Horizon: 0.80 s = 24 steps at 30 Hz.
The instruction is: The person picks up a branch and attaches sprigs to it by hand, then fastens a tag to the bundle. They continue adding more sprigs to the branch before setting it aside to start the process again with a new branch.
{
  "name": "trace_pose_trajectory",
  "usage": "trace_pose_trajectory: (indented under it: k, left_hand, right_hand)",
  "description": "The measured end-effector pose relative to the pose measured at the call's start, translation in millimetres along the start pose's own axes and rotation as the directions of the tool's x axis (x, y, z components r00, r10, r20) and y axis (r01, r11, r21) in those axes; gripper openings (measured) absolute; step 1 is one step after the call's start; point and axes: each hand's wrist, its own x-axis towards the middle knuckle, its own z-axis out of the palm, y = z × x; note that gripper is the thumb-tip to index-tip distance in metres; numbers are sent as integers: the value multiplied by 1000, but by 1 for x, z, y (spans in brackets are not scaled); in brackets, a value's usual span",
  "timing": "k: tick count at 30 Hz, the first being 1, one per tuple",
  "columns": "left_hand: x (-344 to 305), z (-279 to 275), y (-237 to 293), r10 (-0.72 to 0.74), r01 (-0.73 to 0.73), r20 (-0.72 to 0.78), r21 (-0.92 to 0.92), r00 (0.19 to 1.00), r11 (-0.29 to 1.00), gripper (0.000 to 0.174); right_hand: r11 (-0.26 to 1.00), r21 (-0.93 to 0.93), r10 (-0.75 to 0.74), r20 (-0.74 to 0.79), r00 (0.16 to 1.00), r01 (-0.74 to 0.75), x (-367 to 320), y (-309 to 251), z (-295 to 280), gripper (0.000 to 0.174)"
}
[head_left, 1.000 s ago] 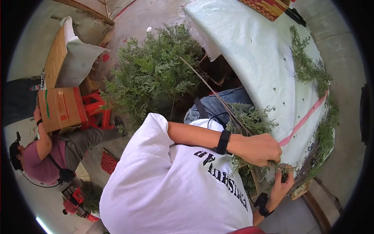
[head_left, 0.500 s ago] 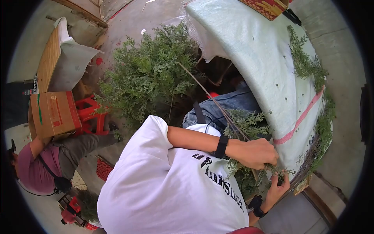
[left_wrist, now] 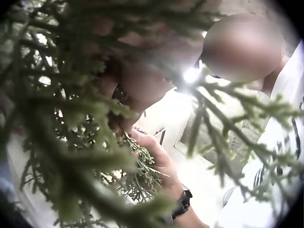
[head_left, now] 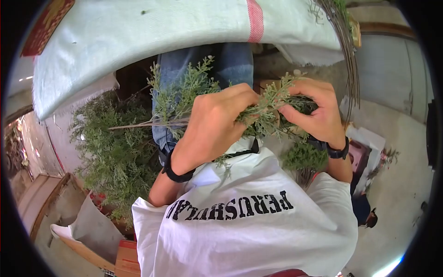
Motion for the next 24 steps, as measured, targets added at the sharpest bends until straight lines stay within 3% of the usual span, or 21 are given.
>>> trace_pose_trajectory:
  k: [2,7,11,15,24]
  left_hand:
    - [2,1,-4,-12,12,37,-5,999,1000,21]
    - [9,1,-12,-105,104,116,21,988,994,23]
    - [10,-1,-20,-190,215,218,-99,957,972,27]
    - [13,-1,-30,-241,256,242,-32,940,966,23]
    - [20,5,-45,-260,286,221,-95,940,954,30]
  right_hand:
    - [996,-29,-87,-9,996,87,-2,9,4,20]
    - [999,48,-2,-21,1000,3,-6,23,13,17]
    - [990,121,70,46,996,-75,-10,32,19,15]
    - [990,128,61,25,998,-64,-7,39,24,14]
    - [987,139,78,-9,997,-76,-4,58,32,13]
